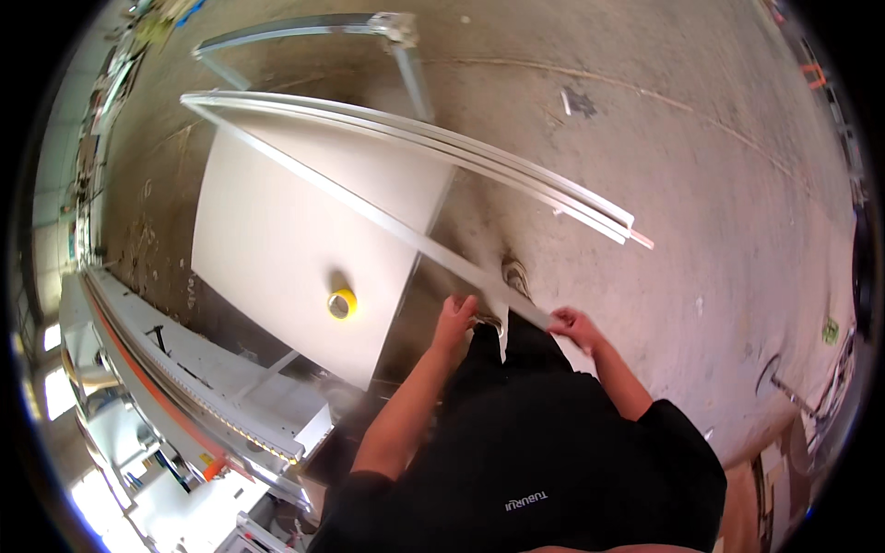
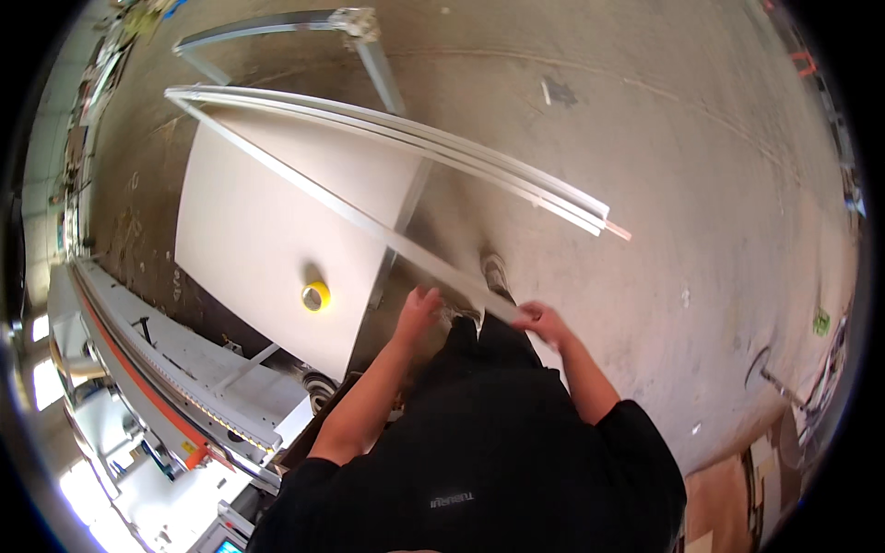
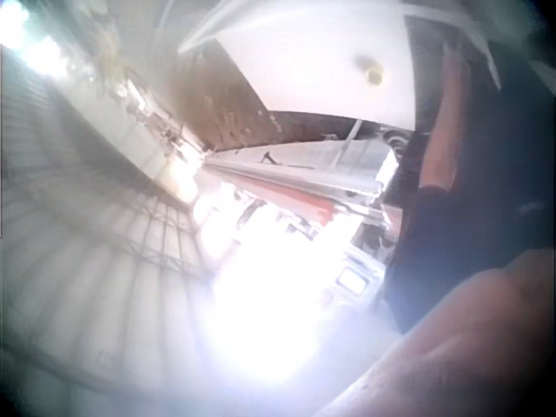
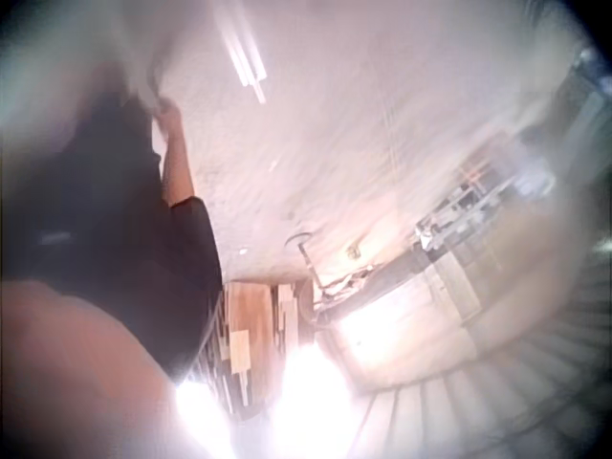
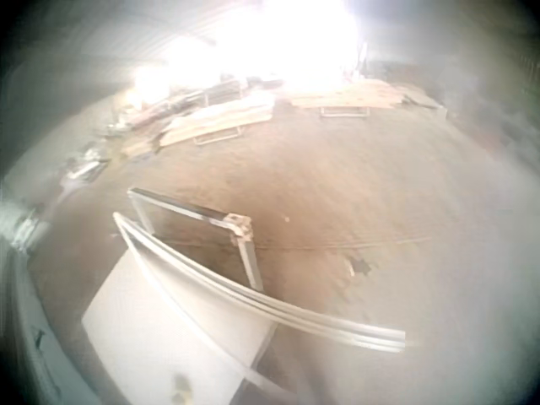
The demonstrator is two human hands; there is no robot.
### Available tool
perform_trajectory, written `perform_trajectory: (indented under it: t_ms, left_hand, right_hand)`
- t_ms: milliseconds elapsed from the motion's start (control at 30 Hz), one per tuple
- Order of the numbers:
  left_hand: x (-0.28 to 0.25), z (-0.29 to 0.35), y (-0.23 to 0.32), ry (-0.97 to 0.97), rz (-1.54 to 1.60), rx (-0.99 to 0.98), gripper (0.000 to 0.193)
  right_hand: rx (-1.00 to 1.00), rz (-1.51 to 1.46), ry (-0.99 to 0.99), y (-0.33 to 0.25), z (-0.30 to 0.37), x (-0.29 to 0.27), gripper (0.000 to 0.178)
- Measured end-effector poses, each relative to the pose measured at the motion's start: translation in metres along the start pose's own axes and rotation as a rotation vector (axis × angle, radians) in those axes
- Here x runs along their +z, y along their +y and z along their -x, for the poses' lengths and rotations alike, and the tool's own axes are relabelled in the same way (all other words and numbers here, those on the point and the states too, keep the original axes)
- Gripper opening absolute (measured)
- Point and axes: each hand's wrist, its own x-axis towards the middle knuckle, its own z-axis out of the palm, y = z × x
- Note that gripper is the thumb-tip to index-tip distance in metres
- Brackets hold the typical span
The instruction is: The person repeatedly feeds white plastic strips into an edge banding machine to apply adhesive tape to their edges. They then use yellow tape to secure the applied banding on a wooden board and handle multiple strips in a repetitive sequence.
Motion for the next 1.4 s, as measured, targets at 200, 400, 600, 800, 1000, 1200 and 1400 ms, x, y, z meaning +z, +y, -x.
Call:
perform_trajectory:
  t_ms: [200, 400, 600, 800, 1000, 1200, 1400]
  left_hand:
    - [0.007, -0.014, 0.015, 0.537, 0.475, 0.136, 0.047]
    - [-0.098, 0.049, -0.008, 0.721, 0.332, 0.11, 0.021]
    - [-0.131, 0.184, -0.104, 0.73, 0.108, -0.037, 0.024]
    - [-0.03, 0.351, -0.222, 0.795, -0.25, -0.348, 0.051]
    - [0.035, 0.449, -0.233, 0.74, -0.134, -0.445, 0.051]
    - [0.019, 0.487, -0.268, 0.934, -0.062, -0.418, 0.043]
    - [0.041, 0.566, -0.356, 1.115, -0.005, -0.42, 0.035]
  right_hand:
    - [-0.027, 0.392, -0.344, -0.041, -0.014, 0.126, 0.05]
    - [-0.134, 0.725, -0.406, -0.095, -0.034, 0.144, 0.048]
    - [-0.213, 1.036, -0.497, -0.112, -0.109, 0.137, 0.039]
    - [-0.255, 1.178, -0.745, -0.164, -0.144, 0.277, 0.041]
    - [0.048, 0.817, -0.719, -0.128, -0.164, 0.45, 0.071]
    - [0.22, 0.343, -0.589, -0.092, -0.162, 0.55, 0.071]
    - [0.243, 0.172, -0.499, -0.027, -0.114, 0.608, 0.036]
